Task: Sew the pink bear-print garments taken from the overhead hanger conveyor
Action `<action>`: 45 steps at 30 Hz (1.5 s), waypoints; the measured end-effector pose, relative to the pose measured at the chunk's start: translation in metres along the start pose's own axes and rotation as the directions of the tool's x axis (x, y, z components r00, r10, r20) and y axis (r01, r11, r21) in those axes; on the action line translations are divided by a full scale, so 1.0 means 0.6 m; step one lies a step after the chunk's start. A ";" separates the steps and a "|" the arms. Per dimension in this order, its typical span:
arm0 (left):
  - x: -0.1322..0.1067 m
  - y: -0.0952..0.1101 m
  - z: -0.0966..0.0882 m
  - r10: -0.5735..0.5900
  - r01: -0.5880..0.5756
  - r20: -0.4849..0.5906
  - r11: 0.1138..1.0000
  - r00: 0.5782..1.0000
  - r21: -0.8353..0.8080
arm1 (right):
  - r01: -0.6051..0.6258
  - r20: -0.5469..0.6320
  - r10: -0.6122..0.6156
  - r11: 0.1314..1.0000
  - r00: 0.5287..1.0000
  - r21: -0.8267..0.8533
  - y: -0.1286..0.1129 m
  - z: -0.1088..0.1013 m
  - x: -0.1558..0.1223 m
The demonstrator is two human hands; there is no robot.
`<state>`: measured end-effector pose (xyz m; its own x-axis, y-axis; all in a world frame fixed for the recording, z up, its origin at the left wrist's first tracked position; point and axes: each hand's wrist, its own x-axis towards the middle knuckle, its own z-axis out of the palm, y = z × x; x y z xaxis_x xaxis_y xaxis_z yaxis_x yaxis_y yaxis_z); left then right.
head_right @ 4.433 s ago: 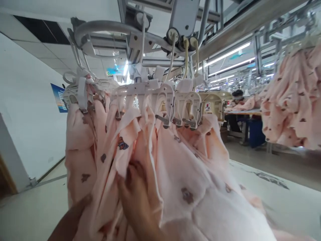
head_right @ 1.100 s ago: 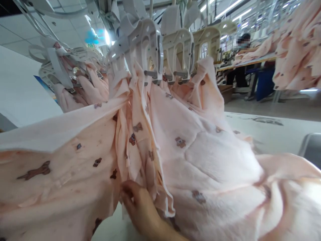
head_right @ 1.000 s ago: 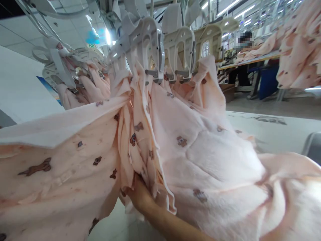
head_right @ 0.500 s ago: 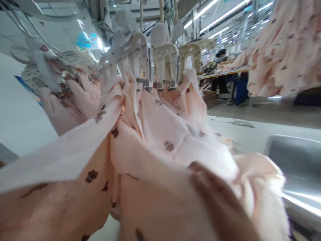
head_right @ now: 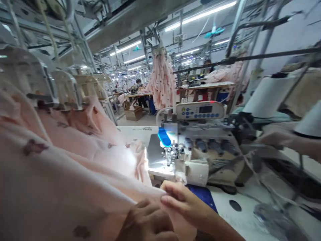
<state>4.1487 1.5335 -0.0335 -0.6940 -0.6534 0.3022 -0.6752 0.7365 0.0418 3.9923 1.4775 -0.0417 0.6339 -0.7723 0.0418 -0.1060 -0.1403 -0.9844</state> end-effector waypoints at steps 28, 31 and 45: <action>0.079 -0.092 0.002 -0.360 0.437 -0.385 0.890 0.850 0.131 | 0.156 -0.591 0.152 0.886 0.792 0.436 0.069 0.067 0.019; 0.111 -0.115 0.000 -0.483 0.519 -0.233 0.845 0.844 0.128 | 0.053 -0.722 0.109 0.979 0.684 0.198 0.055 0.043 0.033; 0.101 -0.127 0.002 -0.476 0.434 0.158 0.869 0.865 0.236 | 0.020 -0.660 0.050 0.995 0.749 0.097 0.084 0.054 0.015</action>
<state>4.1582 1.4376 -0.0194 -0.3191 -0.9434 0.0908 -0.9474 0.3149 -0.0570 4.0173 1.4835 -0.0961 -0.0359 -0.9948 0.0953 -0.0183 -0.0947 -0.9953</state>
